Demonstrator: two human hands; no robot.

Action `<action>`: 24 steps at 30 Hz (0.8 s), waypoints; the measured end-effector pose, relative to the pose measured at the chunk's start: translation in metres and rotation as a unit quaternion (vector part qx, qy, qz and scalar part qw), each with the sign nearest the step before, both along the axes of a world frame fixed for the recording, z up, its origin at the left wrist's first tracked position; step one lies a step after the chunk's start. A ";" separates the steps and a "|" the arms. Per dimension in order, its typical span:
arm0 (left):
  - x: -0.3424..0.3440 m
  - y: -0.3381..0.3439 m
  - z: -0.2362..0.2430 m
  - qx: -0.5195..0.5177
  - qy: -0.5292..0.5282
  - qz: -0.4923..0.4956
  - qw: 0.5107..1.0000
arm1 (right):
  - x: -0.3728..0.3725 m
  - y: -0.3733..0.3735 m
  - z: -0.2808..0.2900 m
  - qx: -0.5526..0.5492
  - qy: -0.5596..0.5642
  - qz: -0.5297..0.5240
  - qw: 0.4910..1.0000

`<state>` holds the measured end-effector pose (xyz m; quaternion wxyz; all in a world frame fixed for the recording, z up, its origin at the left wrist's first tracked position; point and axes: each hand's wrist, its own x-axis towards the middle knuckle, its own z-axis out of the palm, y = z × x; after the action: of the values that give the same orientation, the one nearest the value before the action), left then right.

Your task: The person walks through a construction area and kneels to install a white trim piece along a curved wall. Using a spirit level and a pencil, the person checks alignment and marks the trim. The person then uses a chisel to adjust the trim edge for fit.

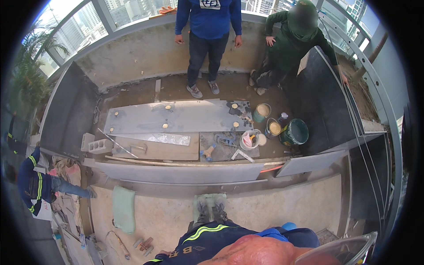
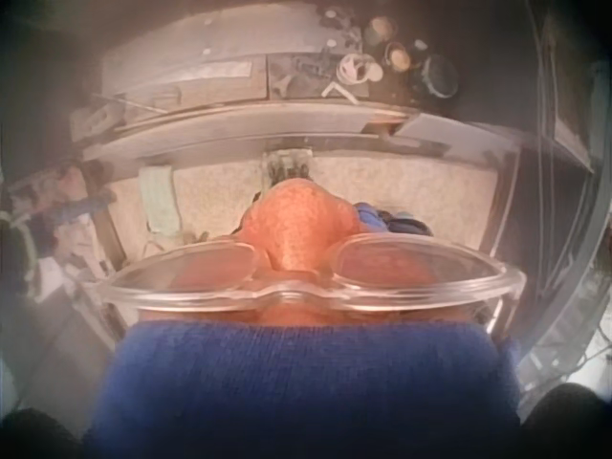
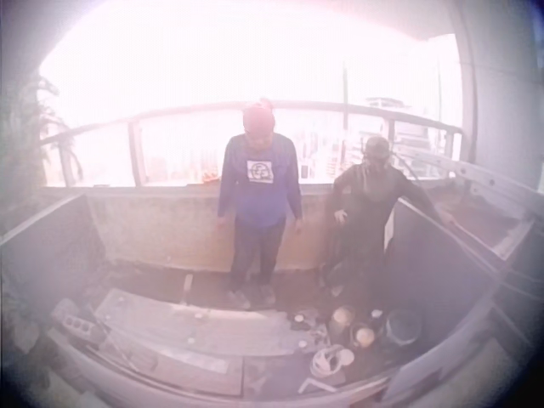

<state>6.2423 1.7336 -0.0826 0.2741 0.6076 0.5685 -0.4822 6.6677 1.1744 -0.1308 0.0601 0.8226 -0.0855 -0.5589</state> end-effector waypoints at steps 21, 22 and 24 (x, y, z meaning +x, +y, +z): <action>0.540 0.049 0.174 -0.510 -0.671 0.393 0.368 | 0.170 0.525 0.160 0.687 0.590 -0.423 0.025; 0.536 0.039 0.170 -0.511 -0.663 0.355 0.417 | 0.170 0.512 0.167 0.677 0.624 -0.390 0.001; 0.498 0.037 0.129 -0.425 -0.616 0.262 0.609 | 0.144 0.462 0.167 0.682 0.464 -0.499 0.264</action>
<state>6.7403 1.7702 0.0467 0.9019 0.4016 0.1316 -0.0890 6.8116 1.6360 0.0363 -0.7848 -0.0445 -0.0240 -0.6177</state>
